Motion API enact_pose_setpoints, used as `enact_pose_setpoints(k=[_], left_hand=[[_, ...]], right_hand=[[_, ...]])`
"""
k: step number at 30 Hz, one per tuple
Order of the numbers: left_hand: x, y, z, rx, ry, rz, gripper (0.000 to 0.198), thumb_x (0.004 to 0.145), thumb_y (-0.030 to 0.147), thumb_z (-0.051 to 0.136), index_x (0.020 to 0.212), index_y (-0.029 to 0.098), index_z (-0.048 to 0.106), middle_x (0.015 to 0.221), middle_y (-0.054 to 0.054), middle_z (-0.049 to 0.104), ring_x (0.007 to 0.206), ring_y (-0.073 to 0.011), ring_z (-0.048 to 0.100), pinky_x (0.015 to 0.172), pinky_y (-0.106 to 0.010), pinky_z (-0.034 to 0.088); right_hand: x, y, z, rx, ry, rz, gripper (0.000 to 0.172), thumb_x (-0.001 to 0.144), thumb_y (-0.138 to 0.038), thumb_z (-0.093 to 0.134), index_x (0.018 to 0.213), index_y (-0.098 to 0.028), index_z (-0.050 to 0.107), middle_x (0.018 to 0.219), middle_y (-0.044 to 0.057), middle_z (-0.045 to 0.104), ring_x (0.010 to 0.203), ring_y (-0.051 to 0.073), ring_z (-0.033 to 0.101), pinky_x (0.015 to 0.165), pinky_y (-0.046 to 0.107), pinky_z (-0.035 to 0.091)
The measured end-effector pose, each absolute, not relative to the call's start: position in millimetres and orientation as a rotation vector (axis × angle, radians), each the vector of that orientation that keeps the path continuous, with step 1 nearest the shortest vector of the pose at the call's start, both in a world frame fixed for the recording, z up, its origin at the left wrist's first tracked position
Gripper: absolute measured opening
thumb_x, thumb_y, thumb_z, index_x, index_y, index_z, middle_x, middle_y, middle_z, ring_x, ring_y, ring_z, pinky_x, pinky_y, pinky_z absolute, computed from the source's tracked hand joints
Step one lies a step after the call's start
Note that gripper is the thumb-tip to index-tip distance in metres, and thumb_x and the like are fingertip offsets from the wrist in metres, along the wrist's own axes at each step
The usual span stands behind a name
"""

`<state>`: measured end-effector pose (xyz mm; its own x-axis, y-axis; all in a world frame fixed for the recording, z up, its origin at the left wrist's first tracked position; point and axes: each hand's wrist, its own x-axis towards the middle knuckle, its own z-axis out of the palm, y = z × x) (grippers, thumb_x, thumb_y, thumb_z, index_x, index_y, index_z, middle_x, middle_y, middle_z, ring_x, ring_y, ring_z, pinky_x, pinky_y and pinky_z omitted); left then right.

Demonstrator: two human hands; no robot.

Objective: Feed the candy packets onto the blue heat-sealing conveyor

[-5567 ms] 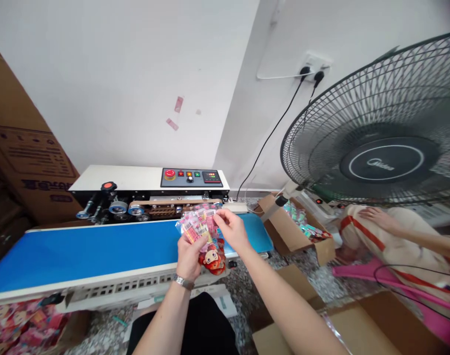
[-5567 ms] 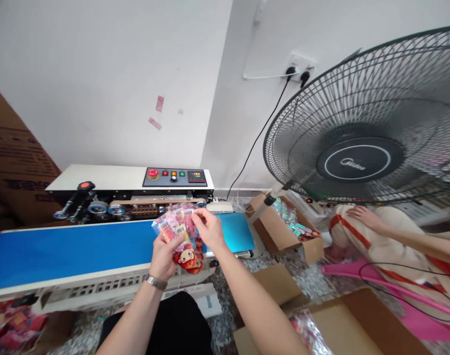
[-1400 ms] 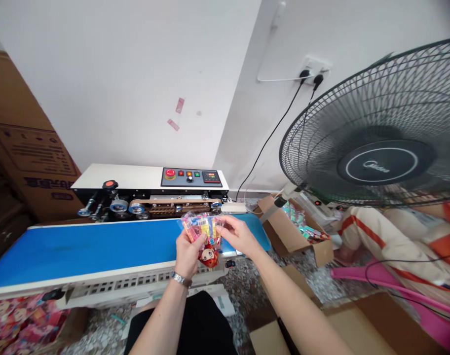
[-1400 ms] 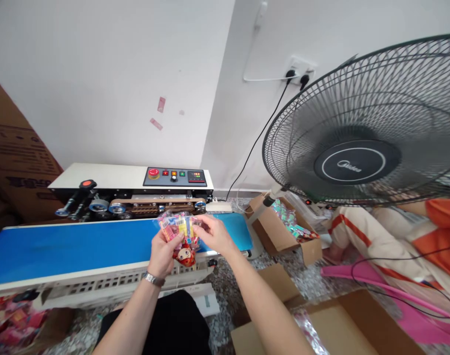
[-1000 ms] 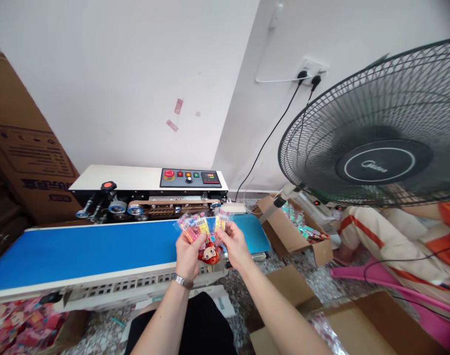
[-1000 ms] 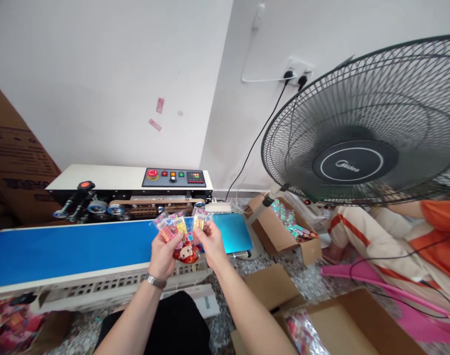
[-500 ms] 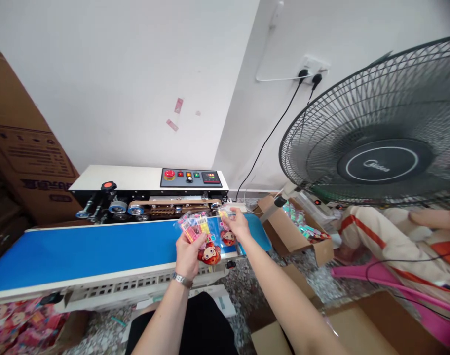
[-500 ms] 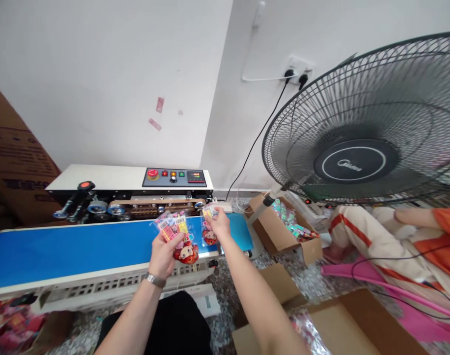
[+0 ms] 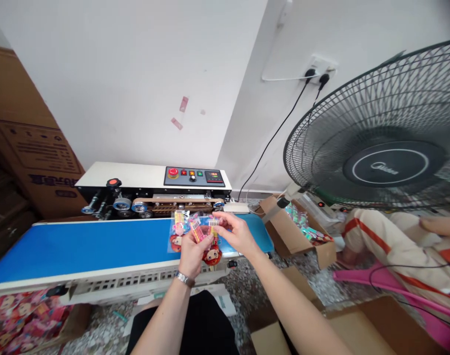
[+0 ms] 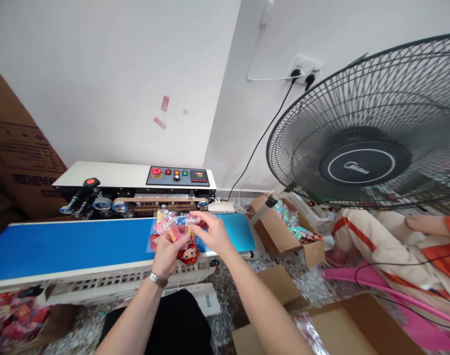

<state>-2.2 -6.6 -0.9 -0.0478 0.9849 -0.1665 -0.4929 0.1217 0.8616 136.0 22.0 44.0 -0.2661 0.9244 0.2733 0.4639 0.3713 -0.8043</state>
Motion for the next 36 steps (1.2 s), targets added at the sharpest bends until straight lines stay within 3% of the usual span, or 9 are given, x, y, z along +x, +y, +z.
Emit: enact_pose_setpoints(k=[4,9,12,15,21,26,31,33,36], left_hand=[[-2.6,-7.4,-0.3,0.680,0.963,1.386,0.032,0.056,0.027,0.079,0.081,0.012,0.065,0.068,-0.001,0.066,0.058,-0.0100,0.057,0.058,-0.022,0.046],[-1.3,-6.9,0.6,0.637,0.971,1.411,0.038,0.057,0.028,0.079,0.088,0.012,0.063,0.067,0.000,0.065,0.053,-0.0078,0.054,0.053,-0.020,0.043],[0.0,-5.7,-0.4,0.562,0.983,1.435,0.044,0.053,0.027,0.081,0.089,0.014,0.060,0.072,0.000,0.067,0.060,-0.0105,0.059,0.059,-0.023,0.047],[-0.5,-4.4,-3.5,0.576,1.015,1.422,0.040,0.055,0.029,0.080,0.085,0.013,0.059,0.073,-0.002,0.067,0.058,-0.0106,0.060,0.057,-0.023,0.047],[-4.3,-4.4,-7.1,0.645,1.120,1.296,0.045,0.055,0.033,0.079,0.087,0.013,0.055,0.063,0.000,0.065,0.058,-0.0161,0.063,0.054,-0.026,0.049],[-1.6,-5.5,-2.1,0.703,1.107,1.274,0.043,0.055,0.033,0.079,0.082,0.016,0.050,0.061,0.000,0.065,0.051,-0.0134,0.059,0.049,-0.024,0.046],[0.7,-4.7,2.5,0.557,0.968,1.323,0.039,0.069,0.044,0.069,0.095,0.017,0.057,0.086,-0.003,0.068,0.070,-0.0134,0.063,0.065,-0.025,0.049],[0.5,-3.6,1.4,0.530,0.932,1.333,0.037,0.073,0.045,0.064,0.097,0.017,0.059,0.084,-0.002,0.067,0.069,-0.0129,0.061,0.064,-0.024,0.048],[-0.2,-2.9,-1.6,0.643,0.929,1.395,0.031,0.074,0.042,0.064,0.087,0.014,0.063,0.077,-0.002,0.065,0.069,-0.0122,0.058,0.065,-0.023,0.045]], right_hand=[[134.7,21.4,46.2,-1.175,-1.930,0.791,0.015,0.080,-0.028,0.058,0.091,-0.023,0.067,0.085,0.003,0.062,0.073,0.013,0.056,0.067,0.027,0.046],[128.3,12.4,25.4,-1.178,-1.469,1.070,0.034,0.074,-0.032,0.063,0.107,-0.025,0.056,0.096,0.002,0.058,0.079,0.014,0.057,0.071,0.028,0.049],[123.3,6.7,6.7,-1.210,-1.324,1.123,0.024,0.074,-0.036,0.062,0.092,-0.021,0.057,0.085,0.001,0.060,0.077,0.014,0.056,0.071,0.027,0.048],[130.2,13.0,-5.9,-1.245,-1.205,1.054,0.023,0.077,-0.041,0.057,0.085,-0.020,0.054,0.080,0.000,0.061,0.072,0.014,0.057,0.066,0.026,0.047],[177.6,55.9,-23.3,-1.733,-1.224,0.688,0.033,0.075,-0.042,0.050,0.100,-0.019,0.051,0.066,-0.002,0.060,0.059,0.015,0.056,0.055,0.027,0.045],[179.5,76.6,-29.6,-1.827,-1.341,0.674,0.033,0.070,-0.034,0.057,0.100,-0.019,0.055,0.057,-0.004,0.057,0.055,0.016,0.055,0.057,0.029,0.044],[153.8,62.5,-13.9,-1.688,-1.485,0.716,0.036,0.074,-0.035,0.058,0.107,-0.022,0.054,0.087,0.003,0.064,0.076,0.018,0.060,0.073,0.032,0.046],[143.5,46.2,-6.0,-1.490,-1.502,0.914,0.037,0.080,-0.041,0.051,0.111,-0.022,0.050,0.096,0.006,0.063,0.084,0.018,0.060,0.072,0.032,0.049],[131.0,20.6,-0.4,-1.263,-1.568,1.203,0.041,0.077,-0.040,0.058,0.113,-0.023,0.048,0.090,0.002,0.062,0.081,0.016,0.061,0.068,0.029,0.050]])
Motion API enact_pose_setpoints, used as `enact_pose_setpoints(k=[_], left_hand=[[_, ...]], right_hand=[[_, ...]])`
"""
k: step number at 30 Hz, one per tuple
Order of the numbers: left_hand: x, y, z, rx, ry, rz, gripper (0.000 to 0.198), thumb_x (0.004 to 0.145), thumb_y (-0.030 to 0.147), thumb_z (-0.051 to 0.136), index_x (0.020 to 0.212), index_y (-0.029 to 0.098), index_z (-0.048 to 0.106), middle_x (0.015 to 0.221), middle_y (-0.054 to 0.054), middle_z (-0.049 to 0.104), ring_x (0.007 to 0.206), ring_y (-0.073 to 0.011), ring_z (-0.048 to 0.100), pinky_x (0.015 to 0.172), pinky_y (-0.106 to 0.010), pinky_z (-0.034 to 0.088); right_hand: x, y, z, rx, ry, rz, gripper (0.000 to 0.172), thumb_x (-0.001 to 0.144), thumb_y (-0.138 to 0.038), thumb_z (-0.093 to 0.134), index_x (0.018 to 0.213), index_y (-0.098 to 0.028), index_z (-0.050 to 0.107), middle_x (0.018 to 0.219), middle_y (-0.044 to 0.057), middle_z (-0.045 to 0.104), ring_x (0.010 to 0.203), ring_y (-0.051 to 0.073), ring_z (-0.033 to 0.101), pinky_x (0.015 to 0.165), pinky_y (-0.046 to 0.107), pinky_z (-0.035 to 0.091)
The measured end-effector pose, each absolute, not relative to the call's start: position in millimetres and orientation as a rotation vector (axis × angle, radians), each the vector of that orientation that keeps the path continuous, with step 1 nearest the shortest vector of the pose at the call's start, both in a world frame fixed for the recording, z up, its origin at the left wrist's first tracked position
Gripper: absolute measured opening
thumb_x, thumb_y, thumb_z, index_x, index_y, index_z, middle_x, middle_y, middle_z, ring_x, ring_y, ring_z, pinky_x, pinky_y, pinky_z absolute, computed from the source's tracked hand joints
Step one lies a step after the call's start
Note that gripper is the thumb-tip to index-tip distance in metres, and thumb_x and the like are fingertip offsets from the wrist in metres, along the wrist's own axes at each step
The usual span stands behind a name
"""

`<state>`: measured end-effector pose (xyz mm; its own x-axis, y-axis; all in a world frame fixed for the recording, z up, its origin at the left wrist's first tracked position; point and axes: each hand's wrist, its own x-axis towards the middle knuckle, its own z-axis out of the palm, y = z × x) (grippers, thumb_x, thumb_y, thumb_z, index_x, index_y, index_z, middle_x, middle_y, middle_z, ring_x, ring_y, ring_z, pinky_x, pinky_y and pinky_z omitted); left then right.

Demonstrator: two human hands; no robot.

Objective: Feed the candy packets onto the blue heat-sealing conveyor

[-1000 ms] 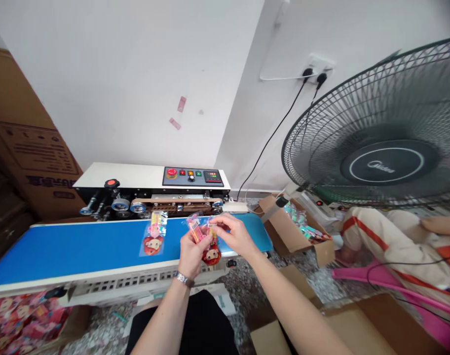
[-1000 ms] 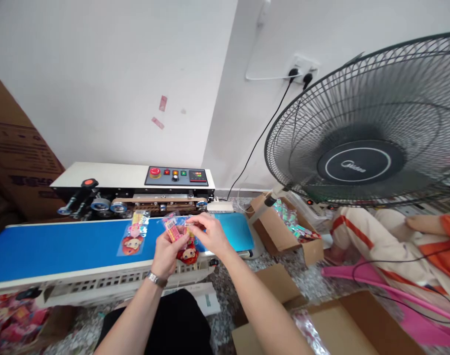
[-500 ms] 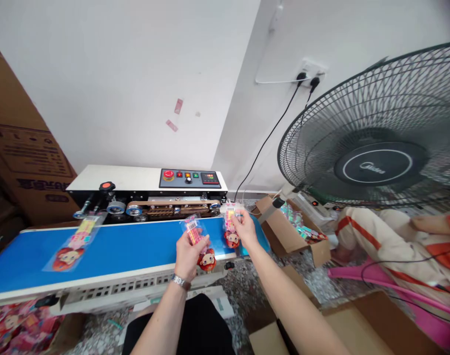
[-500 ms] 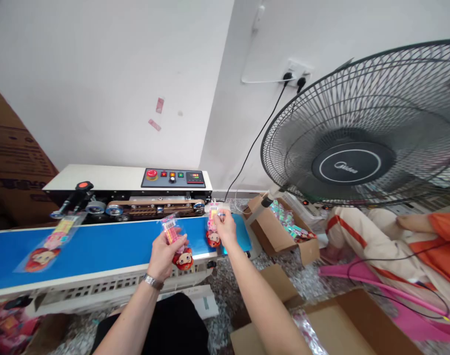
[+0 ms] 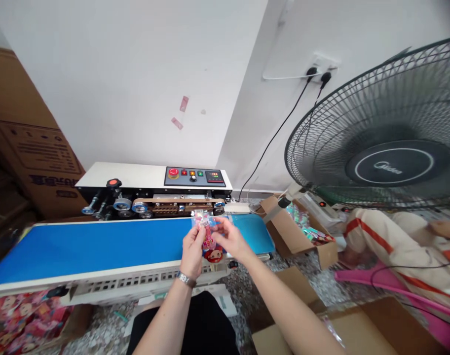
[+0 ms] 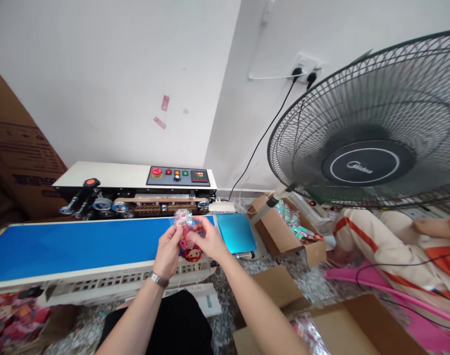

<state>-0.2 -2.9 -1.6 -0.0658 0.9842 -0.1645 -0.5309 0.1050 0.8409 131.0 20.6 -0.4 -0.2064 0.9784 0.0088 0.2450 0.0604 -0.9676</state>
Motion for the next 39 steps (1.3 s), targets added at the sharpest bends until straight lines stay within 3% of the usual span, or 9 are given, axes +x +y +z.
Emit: enact_pose_setpoints(k=[2,6,11,14,18,27,34,37,39], left_hand=[[-0.6,-3.4,-2.1,0.711,0.959,1.420,0.027,0.073,0.040,0.065,0.081,0.013,0.065,0.077,-0.002,0.065,0.071,-0.0120,0.057,0.067,-0.022,0.045],[-1.6,-4.3,0.3,0.649,0.957,1.475,0.035,0.066,0.031,0.073,0.095,0.017,0.061,0.086,-0.003,0.066,0.080,-0.0133,0.059,0.074,-0.024,0.045],[-2.1,-3.0,-0.3,0.615,0.974,1.489,0.028,0.064,0.034,0.074,0.072,0.015,0.056,0.067,0.002,0.059,0.060,-0.0075,0.053,0.060,-0.020,0.042],[-1.2,-3.3,0.6,0.577,0.972,1.424,0.039,0.063,0.038,0.075,0.089,0.017,0.056,0.084,-0.003,0.064,0.073,-0.0123,0.060,0.064,-0.023,0.046],[-1.1,-4.4,3.7,0.564,1.055,1.314,0.051,0.066,0.047,0.070,0.106,0.020,0.054,0.112,-0.011,0.060,0.092,-0.0183,0.061,0.069,-0.027,0.049],[-1.6,-4.5,-3.7,0.625,1.017,1.244,0.043,0.069,0.045,0.068,0.100,0.018,0.058,0.108,-0.011,0.063,0.083,-0.0163,0.062,0.066,-0.026,0.050],[0.6,-6.0,-8.3,0.646,1.008,1.229,0.042,0.068,0.045,0.069,0.099,0.018,0.059,0.105,-0.010,0.065,0.082,-0.0161,0.064,0.065,-0.025,0.050],[6.4,-8.5,-7.1,0.669,1.023,1.230,0.042,0.068,0.044,0.069,0.098,0.018,0.059,0.100,-0.009,0.066,0.079,-0.0158,0.064,0.063,-0.025,0.050],[10.0,-12.3,-3.0,0.697,1.023,1.227,0.041,0.068,0.044,0.069,0.097,0.017,0.059,0.095,-0.008,0.067,0.077,-0.0154,0.064,0.062,-0.025,0.049]], right_hand=[[125.9,8.9,-1.7,-1.237,-1.596,1.233,0.043,0.074,-0.036,0.064,0.111,-0.023,0.049,0.084,0.000,0.060,0.073,0.014,0.059,0.064,0.027,0.049],[122.3,-0.1,-8.8,-1.251,-1.495,1.205,0.038,0.075,-0.036,0.063,0.108,-0.022,0.048,0.076,-0.002,0.057,0.067,0.013,0.057,0.060,0.026,0.048],[121.5,-6.1,-9.7,-1.196,-1.466,1.290,0.033,0.076,-0.035,0.062,0.104,-0.023,0.050,0.081,0.000,0.058,0.070,0.013,0.059,0.064,0.027,0.051],[133.4,-0.2,-11.1,-1.230,-1.401,1.227,0.031,0.075,-0.038,0.061,0.100,-0.022,0.051,0.086,0.002,0.061,0.073,0.015,0.061,0.065,0.029,0.053],[165.6,26.9,-22.6,-1.485,-1.161,0.876,0.040,0.073,-0.047,0.058,0.101,-0.021,0.049,0.085,0.003,0.064,0.070,0.017,0.063,0.062,0.030,0.053],[174.4,64.2,-45.9,-1.766,-1.223,0.767,0.037,0.071,-0.040,0.054,0.099,-0.017,0.055,0.068,-0.001,0.059,0.057,0.015,0.059,0.050,0.027,0.047],[162.6,70.3,-38.9,-1.894,-1.376,0.628,0.031,0.072,-0.036,0.057,0.098,-0.020,0.058,0.077,0.003,0.065,0.072,0.020,0.060,0.070,0.033,0.046],[147.1,72.2,-34.7,-1.893,-1.438,0.625,0.030,0.073,-0.035,0.058,0.099,-0.020,0.058,0.077,0.003,0.066,0.073,0.020,0.061,0.071,0.032,0.046],[135.9,70.9,-31.8,-1.880,-1.461,0.644,0.039,0.072,-0.035,0.060,0.107,-0.020,0.055,0.077,0.003,0.067,0.072,0.020,0.062,0.070,0.032,0.047]])
